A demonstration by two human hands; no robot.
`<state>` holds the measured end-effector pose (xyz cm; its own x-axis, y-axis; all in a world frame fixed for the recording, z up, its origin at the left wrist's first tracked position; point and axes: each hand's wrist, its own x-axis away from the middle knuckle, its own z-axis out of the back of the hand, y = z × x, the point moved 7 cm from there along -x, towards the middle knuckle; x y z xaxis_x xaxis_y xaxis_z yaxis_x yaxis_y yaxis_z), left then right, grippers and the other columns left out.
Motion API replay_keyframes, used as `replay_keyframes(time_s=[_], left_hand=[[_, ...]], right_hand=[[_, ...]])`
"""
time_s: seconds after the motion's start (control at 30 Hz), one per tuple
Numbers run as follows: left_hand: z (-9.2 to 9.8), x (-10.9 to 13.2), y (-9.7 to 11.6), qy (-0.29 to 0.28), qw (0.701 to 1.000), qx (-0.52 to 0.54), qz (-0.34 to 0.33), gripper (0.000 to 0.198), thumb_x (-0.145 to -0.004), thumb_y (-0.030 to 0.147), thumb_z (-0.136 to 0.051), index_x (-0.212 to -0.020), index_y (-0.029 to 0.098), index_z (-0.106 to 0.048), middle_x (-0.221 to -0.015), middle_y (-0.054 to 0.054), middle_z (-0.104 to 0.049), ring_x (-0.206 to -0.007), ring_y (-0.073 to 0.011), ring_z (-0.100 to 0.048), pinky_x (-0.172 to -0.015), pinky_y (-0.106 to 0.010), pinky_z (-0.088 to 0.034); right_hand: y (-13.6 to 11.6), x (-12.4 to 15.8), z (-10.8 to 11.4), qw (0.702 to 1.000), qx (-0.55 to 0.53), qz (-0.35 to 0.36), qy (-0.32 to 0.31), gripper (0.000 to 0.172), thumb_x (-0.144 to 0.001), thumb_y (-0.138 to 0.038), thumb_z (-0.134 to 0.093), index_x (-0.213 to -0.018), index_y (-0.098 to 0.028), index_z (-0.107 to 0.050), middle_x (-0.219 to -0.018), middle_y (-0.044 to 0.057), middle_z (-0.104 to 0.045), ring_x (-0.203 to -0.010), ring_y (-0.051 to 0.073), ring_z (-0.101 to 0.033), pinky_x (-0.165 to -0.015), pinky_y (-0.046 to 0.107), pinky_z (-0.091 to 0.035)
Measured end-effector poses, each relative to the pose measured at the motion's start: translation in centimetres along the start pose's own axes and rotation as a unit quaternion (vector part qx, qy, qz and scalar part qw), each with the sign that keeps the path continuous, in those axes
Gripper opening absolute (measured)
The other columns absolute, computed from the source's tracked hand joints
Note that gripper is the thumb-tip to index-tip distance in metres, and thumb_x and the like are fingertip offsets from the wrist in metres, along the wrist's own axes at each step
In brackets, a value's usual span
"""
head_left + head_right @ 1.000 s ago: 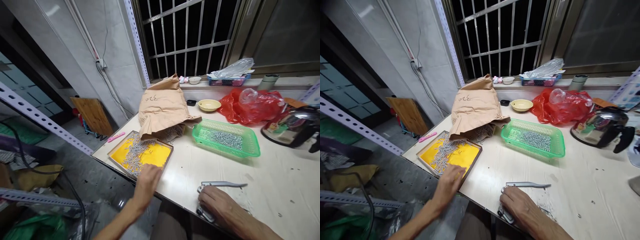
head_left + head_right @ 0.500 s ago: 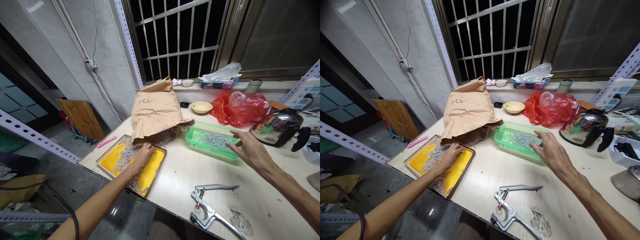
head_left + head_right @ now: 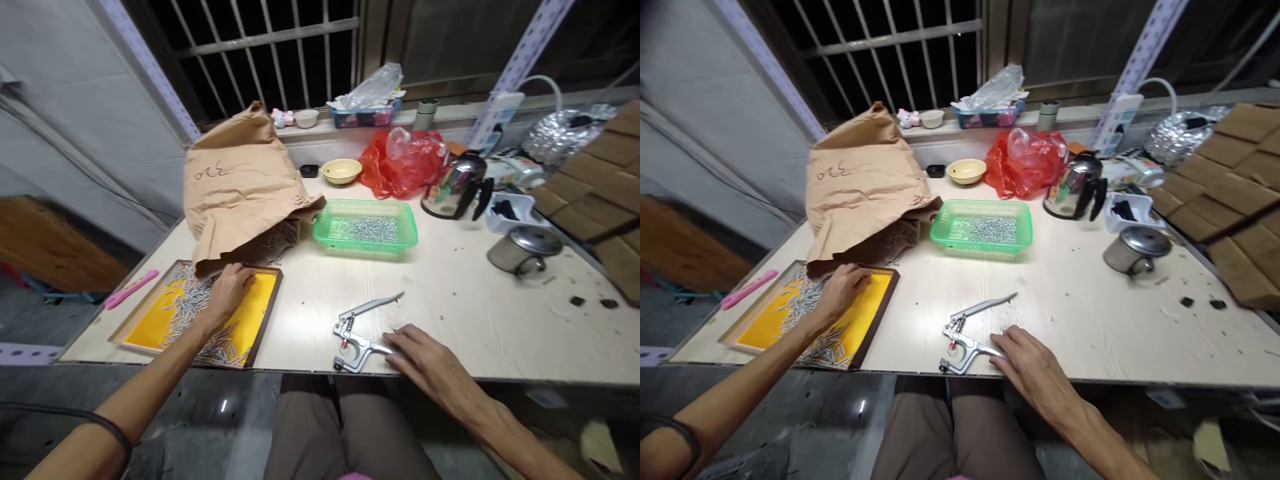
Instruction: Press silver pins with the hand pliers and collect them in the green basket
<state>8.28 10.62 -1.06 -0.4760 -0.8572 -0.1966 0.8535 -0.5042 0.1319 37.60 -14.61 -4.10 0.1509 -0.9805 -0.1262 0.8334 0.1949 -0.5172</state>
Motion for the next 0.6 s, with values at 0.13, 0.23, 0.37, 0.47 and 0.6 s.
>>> replay_keyframes(time_s=[0.13, 0.23, 0.37, 0.47, 0.6], left_hand=[[1.2, 2.4, 5.0, -0.028, 0.965, 0.231, 0.124, 0.025, -0.076, 0.04, -0.056, -0.082, 0.018, -0.067, -0.083, -0.005, -0.066, -0.075, -0.0179, -0.057, -0.072, -0.03, -0.046], [-1.1, 5.4, 10.8, -0.148, 0.868, 0.43, 0.201, 0.034, -0.066, 0.047, -0.065, -0.079, 0.015, -0.067, -0.076, -0.004, -0.065, -0.058, -0.0126, -0.053, -0.053, -0.024, -0.045], [-4.7, 8.0, 15.9, -0.22, 0.791, 0.514, 0.25, 0.039, -0.059, 0.049, -0.071, -0.074, 0.013, -0.066, -0.057, 0.001, -0.057, -0.045, -0.0075, -0.045, -0.042, -0.02, -0.038], [-6.8, 8.7, 17.3, -0.241, 0.775, 0.521, 0.265, 0.041, -0.058, 0.052, -0.07, -0.07, 0.013, -0.063, -0.048, 0.005, -0.05, -0.039, -0.0057, -0.039, -0.037, -0.018, -0.031], [-7.5, 9.3, 18.1, -0.24, 0.792, 0.49, 0.272, 0.044, -0.059, 0.054, -0.068, -0.071, 0.013, -0.063, -0.043, 0.007, -0.046, -0.034, -0.0053, -0.035, -0.033, -0.018, -0.025]], right_hand=[[-0.3, 0.0, -0.8, 0.998, 0.057, 0.0, -0.01, 0.02, -0.092, -0.019, -0.041, -0.101, -0.02, -0.059, -0.09, 0.005, -0.055, -0.082, 0.017, -0.054, -0.07, 0.029, -0.043], [-0.1, -0.7, -0.4, 0.994, 0.105, -0.002, 0.0, 0.019, -0.092, -0.017, -0.041, -0.089, -0.019, -0.06, -0.083, 0.004, -0.055, -0.076, 0.016, -0.051, -0.067, 0.028, -0.036], [0.6, -2.0, 0.2, 0.987, 0.158, -0.003, 0.015, 0.017, -0.091, -0.016, -0.044, -0.083, -0.019, -0.059, -0.083, 0.003, -0.056, -0.076, 0.016, -0.048, -0.066, 0.029, -0.031], [1.2, -2.4, 0.0, 0.984, 0.178, 0.0, 0.015, 0.015, -0.09, -0.016, -0.046, -0.082, -0.019, -0.059, -0.084, 0.004, -0.056, -0.078, 0.016, -0.047, -0.067, 0.03, -0.029], [1.7, -2.3, -0.4, 0.983, 0.18, -0.01, 0.024, 0.015, -0.091, -0.016, -0.045, -0.083, -0.02, -0.057, -0.087, 0.004, -0.056, -0.08, 0.017, -0.047, -0.068, 0.031, -0.028]])
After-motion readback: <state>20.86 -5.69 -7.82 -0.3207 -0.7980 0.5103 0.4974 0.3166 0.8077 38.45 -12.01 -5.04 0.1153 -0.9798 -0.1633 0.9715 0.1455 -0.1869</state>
